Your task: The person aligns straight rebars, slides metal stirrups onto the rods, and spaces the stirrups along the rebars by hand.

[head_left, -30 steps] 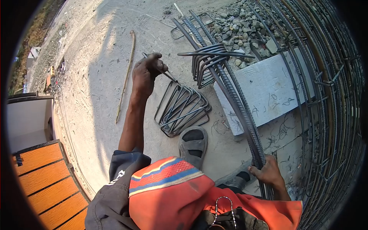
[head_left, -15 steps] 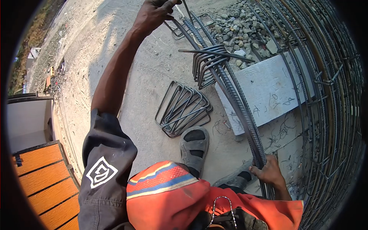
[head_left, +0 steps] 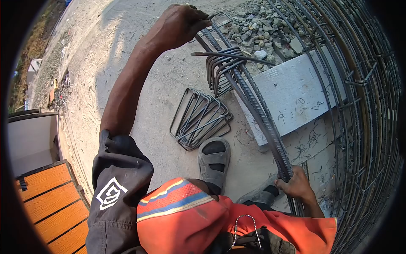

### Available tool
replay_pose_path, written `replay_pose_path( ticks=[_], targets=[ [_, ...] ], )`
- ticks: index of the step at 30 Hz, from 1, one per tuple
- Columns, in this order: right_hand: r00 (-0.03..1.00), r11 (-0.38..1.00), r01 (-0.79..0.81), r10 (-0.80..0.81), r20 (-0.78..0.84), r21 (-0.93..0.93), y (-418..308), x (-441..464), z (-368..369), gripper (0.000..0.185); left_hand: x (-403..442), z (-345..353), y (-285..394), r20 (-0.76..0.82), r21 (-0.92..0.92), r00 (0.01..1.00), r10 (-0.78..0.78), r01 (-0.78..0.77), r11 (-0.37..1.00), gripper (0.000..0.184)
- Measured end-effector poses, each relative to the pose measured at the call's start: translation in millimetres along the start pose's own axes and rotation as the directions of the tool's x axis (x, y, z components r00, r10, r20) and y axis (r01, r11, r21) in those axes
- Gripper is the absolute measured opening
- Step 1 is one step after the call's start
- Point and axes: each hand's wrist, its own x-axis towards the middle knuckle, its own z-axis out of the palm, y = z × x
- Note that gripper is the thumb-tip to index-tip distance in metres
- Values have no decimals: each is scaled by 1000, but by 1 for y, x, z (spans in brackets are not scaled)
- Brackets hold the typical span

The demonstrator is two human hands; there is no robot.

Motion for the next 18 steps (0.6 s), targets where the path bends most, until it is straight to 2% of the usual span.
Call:
replay_pose_path(
  ticks=[3,4,5,7,10,13,14,15,17,18],
  targets=[
    [1000,1000,25,-25,-3,-13,0,-1,-1,16,-12,-2,26,-174,188,955,240,-207,960,24],
    [999,999,38,-38,-10,-24,2,-1,-1,16,-22,-2,35,-118,153,965,235,-216,964,24],
    [998,998,53,-53,-20,-35,3,-1,0,16,-30,-5,44,36,17,985,172,-172,985,22],
    [1000,1000,13,-14,-22,-17,1,0,-2,17,-42,6,52,104,-73,993,62,-55,996,18],
    [999,999,29,-30,-32,-26,6,0,-1,17,-41,20,42,-208,-242,976,60,-110,964,17],
    [998,998,52,-53,-33,-38,8,-1,1,17,-22,6,49,-158,24,966,203,-202,979,18],
    [998,998,57,-58,-31,-37,8,0,2,18,-10,5,52,-69,51,969,236,-232,971,21],
    [998,997,62,-63,-28,-50,8,0,3,18,2,-2,66,54,-1,989,138,-138,990,23],
    [997,995,69,-71,-25,-79,7,0,3,18,21,-13,89,303,-72,952,-46,71,995,26],
    [997,995,68,-70,-24,-73,7,0,2,18,21,-9,85,161,-32,987,19,-14,999,31]
  ],
)
